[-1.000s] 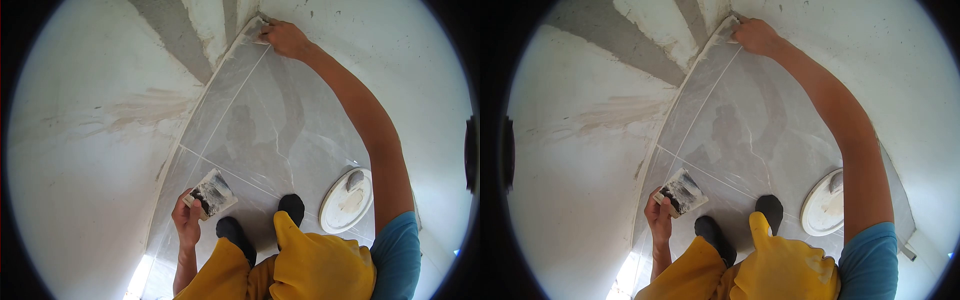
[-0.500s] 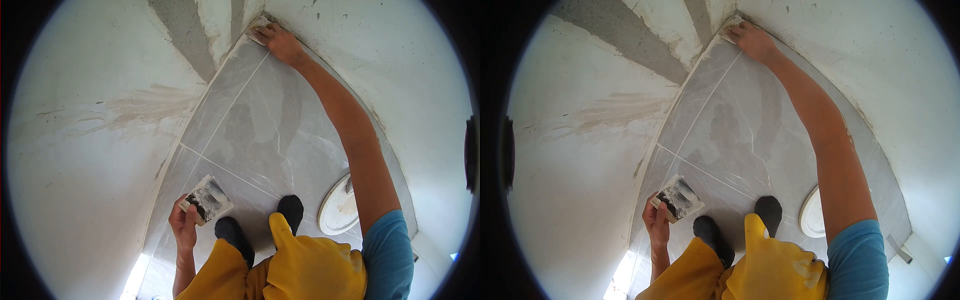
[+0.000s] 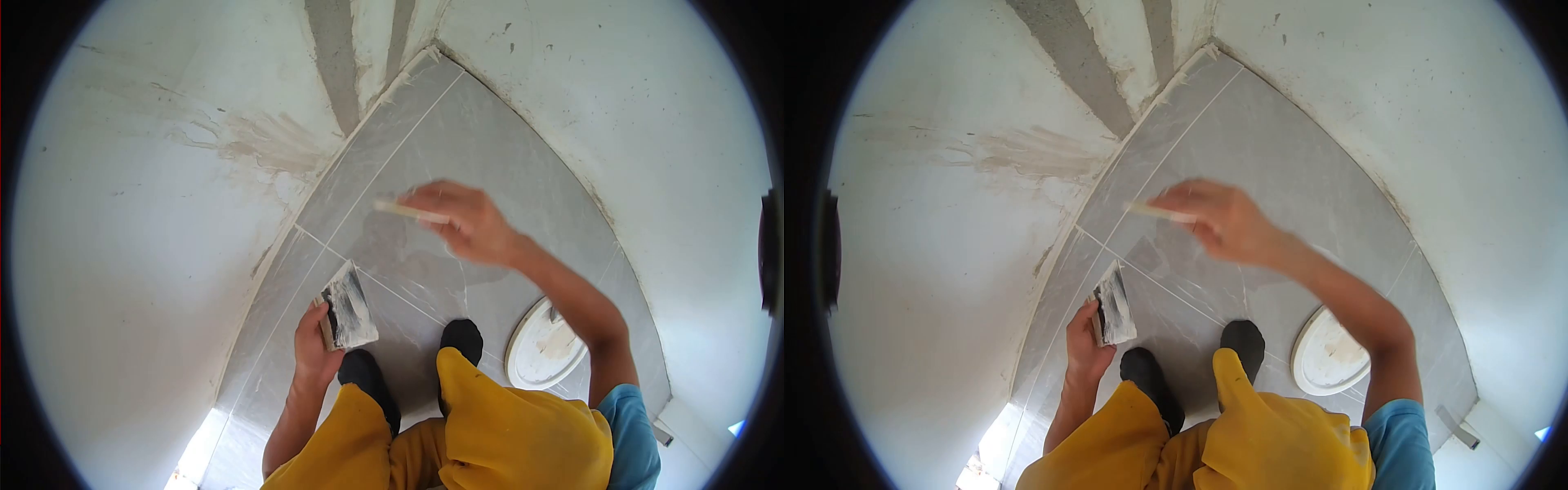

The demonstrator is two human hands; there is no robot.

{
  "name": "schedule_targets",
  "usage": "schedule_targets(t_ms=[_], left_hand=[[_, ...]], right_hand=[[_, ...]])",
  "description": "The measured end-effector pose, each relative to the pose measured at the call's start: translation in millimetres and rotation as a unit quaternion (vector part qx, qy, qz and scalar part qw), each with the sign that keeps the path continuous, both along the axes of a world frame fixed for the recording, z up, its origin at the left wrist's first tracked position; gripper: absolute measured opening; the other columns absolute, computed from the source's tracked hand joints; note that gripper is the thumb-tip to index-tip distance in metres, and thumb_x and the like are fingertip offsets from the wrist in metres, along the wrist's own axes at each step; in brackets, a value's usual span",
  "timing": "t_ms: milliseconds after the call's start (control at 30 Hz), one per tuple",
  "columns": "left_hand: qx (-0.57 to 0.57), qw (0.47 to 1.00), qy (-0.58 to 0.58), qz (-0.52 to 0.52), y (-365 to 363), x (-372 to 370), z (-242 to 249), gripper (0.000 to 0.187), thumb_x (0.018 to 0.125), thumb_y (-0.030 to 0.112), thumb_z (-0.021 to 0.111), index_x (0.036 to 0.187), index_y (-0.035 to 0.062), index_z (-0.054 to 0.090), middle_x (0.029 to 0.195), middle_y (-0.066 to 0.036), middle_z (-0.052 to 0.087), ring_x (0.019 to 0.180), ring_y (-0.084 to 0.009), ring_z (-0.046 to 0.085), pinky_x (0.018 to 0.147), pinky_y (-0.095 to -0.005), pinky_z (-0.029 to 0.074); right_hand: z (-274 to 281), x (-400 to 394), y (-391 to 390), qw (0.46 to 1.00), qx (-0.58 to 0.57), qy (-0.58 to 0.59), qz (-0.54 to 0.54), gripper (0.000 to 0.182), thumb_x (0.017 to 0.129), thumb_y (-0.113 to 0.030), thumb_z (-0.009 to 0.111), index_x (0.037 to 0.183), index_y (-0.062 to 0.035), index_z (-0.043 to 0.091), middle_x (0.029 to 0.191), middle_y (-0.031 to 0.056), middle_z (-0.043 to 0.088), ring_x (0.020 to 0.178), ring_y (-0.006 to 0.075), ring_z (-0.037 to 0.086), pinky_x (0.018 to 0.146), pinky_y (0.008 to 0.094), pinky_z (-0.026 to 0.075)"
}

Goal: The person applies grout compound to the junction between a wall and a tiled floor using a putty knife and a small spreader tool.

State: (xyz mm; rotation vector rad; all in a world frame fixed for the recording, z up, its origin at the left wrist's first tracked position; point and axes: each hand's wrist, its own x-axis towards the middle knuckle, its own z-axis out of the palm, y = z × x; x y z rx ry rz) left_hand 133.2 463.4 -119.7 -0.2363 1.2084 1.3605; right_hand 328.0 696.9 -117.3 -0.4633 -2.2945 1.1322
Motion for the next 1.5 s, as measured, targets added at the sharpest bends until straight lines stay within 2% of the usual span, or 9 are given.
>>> schedule_targets(t_ms=[267,433,500,633,867,933,1100,1233,1500], left_hand=[[0.022,1.0,-0.011,0.008,-2.1,20.8,2.7,0.028,0.097,0.022,0.049,0.117,0.0044,0.055,0.104,-0.006,0.064,0.094,-0.0144,0.062,0.083,-0.0285,0.051],[0.159,0.896,0.415,-0.018,-6.1,12.6,3.2,0.036,0.101,0.025,0.053,0.128,0.0005,0.046,0.108,-0.006,0.059,0.093,-0.0115,0.056,0.084,-0.0277,0.046],[0.177,0.807,0.564,-0.014,-7.8,13.4,0.3,0.036,0.102,0.023,0.052,0.128,-0.0003,0.046,0.109,-0.009,0.06,0.091,-0.0131,0.057,0.08,-0.0276,0.048],[0.297,0.565,0.769,-0.032,-1.4,12.7,5.1,0.032,0.101,0.011,0.051,0.131,0.0023,0.047,0.106,-0.02,0.064,0.091,-0.0217,0.062,0.077,-0.0266,0.049],[0.398,0.512,0.745,-0.157,-15.9,-3.4,-3.0,0.043,0.088,-0.011,0.053,0.121,0.0154,0.057,0.114,-0.018,0.055,0.113,-0.0352,0.058,0.099,-0.0565,0.05],[0.354,0.475,0.791,-0.151,-11.7,-14.5,-5.2,0.03,0.074,-0.011,0.071,0.096,0.0088,0.069,0.108,-0.012,0.061,0.106,-0.0349,0.061,0.095,-0.0536,0.052],[0.285,0.478,0.818,-0.147,-16.7,-37.2,-18.8,0.03,0.081,-0.011,0.066,0.106,0.005,0.067,0.106,-0.014,0.061,0.104,-0.0351,0.063,0.091,-0.0486,0.055],[0.189,0.628,0.75,-0.084,-30.0,-32.7,-20.8,0.022,0.094,0.001,0.058,0.115,-0.0007,0.061,0.107,-0.018,0.062,0.096,-0.03,0.063,0.082,-0.0373,0.054],[0.101,0.783,0.609,-0.073,-29.2,-23.2,-14.1,0.039,0.099,0.024,0.058,0.118,-0.0092,0.056,0.104,-0.012,0.063,0.093,-0.0178,0.059,0.08,-0.0286,0.048]], right_hand=[[-3.1,33.3,-92.8,0.973,0.202,-0.11,0.002,0.05,0.071,0.0,0.068,0.119,-0.0118,0.065,0.115,0.0044,0.064,0.096,0.0252,0.067,0.062,0.0339,0.058],[9.4,55.9,-92.8,0.972,-0.177,-0.043,-0.149,0.035,0.084,-0.004,0.056,0.119,-0.0044,0.06,0.11,0.0085,0.063,0.086,0.0213,0.065,0.057,0.0312,0.055],[16.9,50.3,-100.5,0.728,-0.644,0.119,-0.202,0.033,0.088,-0.006,0.053,0.12,-0.0001,0.056,0.108,0.0101,0.062,0.086,0.02,0.063,0.059,0.0313,0.053],[20.8,27.7,-128.7,0.642,-0.74,0.155,-0.125,0.036,0.086,-0.006,0.054,0.121,-0.0015,0.052,0.103,0.0083,0.064,0.08,0.0162,0.06,0.061,0.0294,0.049],[2.6,12.6,-141.4,0.502,-0.84,0.204,0.018,0.033,0.087,-0.006,0.053,0.119,0.0004,0.055,0.102,0.0093,0.063,0.076,0.0144,0.055,0.058,0.0269,0.043],[2.0,16.6,-131.8,0.563,-0.802,0.195,0.042,0.026,0.088,-0.006,0.056,0.113,-0.0001,0.057,0.098,0.0079,0.062,0.072,0.0123,0.054,0.058,0.0281,0.042],[3.8,24.8,-97.0,0.739,-0.656,0.152,-0.027,0.017,0.088,-0.005,0.058,0.103,-0.0004,0.064,0.084,0.0056,0.062,0.065,0.0118,0.052,0.055,0.0281,0.041],[-33.4,31.7,-22.9,0.926,-0.262,0.028,-0.269,0.019,0.087,-0.005,0.057,0.103,-0.001,0.066,0.079,0.0077,0.059,0.066,0.0169,0.054,0.058,0.0332,0.043],[-83.4,-14.4,147.2,0.866,0.309,-0.101,-0.381,0.03,0.079,-0.002,0.059,0.107,-0.0037,0.066,0.097,0.011,0.06,0.09,0.0291,0.057,0.077,0.0405,0.047]])
